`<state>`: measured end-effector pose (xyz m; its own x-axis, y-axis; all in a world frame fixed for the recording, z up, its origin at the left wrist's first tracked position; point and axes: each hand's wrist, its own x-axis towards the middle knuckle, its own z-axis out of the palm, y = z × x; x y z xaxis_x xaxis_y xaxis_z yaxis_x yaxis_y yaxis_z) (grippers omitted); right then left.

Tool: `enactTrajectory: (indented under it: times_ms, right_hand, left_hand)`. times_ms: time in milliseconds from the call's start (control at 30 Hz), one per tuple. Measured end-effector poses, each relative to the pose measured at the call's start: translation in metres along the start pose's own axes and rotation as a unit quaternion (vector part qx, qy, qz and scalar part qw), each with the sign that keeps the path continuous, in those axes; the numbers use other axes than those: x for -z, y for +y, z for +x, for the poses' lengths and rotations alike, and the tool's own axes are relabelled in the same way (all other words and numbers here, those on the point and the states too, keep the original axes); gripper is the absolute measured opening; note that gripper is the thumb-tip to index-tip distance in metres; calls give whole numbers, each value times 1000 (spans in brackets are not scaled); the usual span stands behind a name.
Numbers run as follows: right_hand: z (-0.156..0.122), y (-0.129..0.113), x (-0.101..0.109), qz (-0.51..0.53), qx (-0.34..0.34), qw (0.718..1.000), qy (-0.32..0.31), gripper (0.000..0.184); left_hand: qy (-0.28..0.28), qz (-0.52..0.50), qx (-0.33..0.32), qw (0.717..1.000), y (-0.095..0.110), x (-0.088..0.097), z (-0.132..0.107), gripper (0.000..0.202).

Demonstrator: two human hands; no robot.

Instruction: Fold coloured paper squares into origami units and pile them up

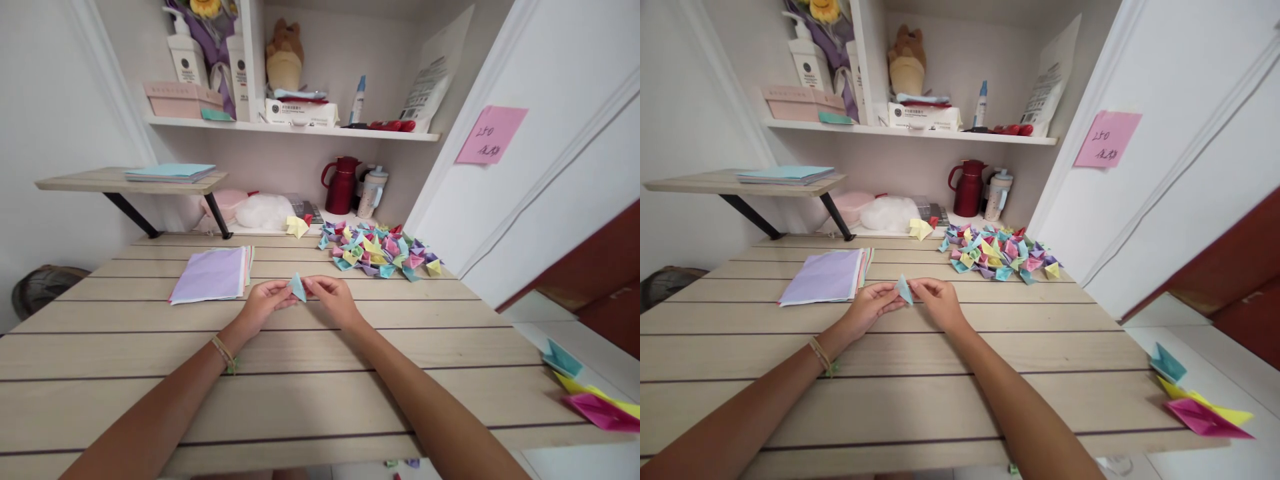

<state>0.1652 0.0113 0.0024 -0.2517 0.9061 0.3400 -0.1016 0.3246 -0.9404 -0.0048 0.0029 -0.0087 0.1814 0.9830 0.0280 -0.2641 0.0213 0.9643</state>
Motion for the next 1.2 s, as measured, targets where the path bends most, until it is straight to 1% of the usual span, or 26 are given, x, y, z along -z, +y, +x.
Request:
enactTrajectory:
  times_ms: [67,133,300,400,500,567,667,800,867,967,1100,1200]
  right_hand:
    - [-1,0,-1,0,8,1000,1,22]
    - [-2,0,-2,-23,20,1000,7,21]
    - [-2,3,0,-128,57,990,23,21]
    - [-3,3,2,-166,63,984,-2,24]
    - [-4,3,1,-153,65,985,-35,27]
    - [-4,3,-1,-131,64,989,-35,27]
    - [-4,3,-2,-114,58,991,-31,19]
    - [-5,4,-1,-166,71,983,-39,10]
    - [-6,4,-2,-193,87,977,-23,9]
    - [-8,3,-3,-207,107,972,15,15]
    - [-9,0,-5,-221,144,965,9,15]
    - [-10,0,-6,-229,174,958,19,16]
  left_hand:
    - [-1,2,1,1000,0,0,0,28]
    - [-3,6,1,1000,-1,0,0,28]
    - [-12,3,-9,1000,-1,1,-1,26]
    - [-13,8,-5,1000,0,4,-1,26]
    - [-8,23,0,1000,0,7,0,29]
    - [-1,22,-5,1000,0,9,1,29]
    - [9,33,-12,999,0,11,3,24]
    - [-4,92,-12,996,1,12,3,22]
    - [-9,93,-4,996,2,11,2,23]
    - [-4,61,12,998,3,8,1,26]
    - [-16,42,40,998,3,8,-1,31]
    - [-45,42,64,996,5,8,-2,30]
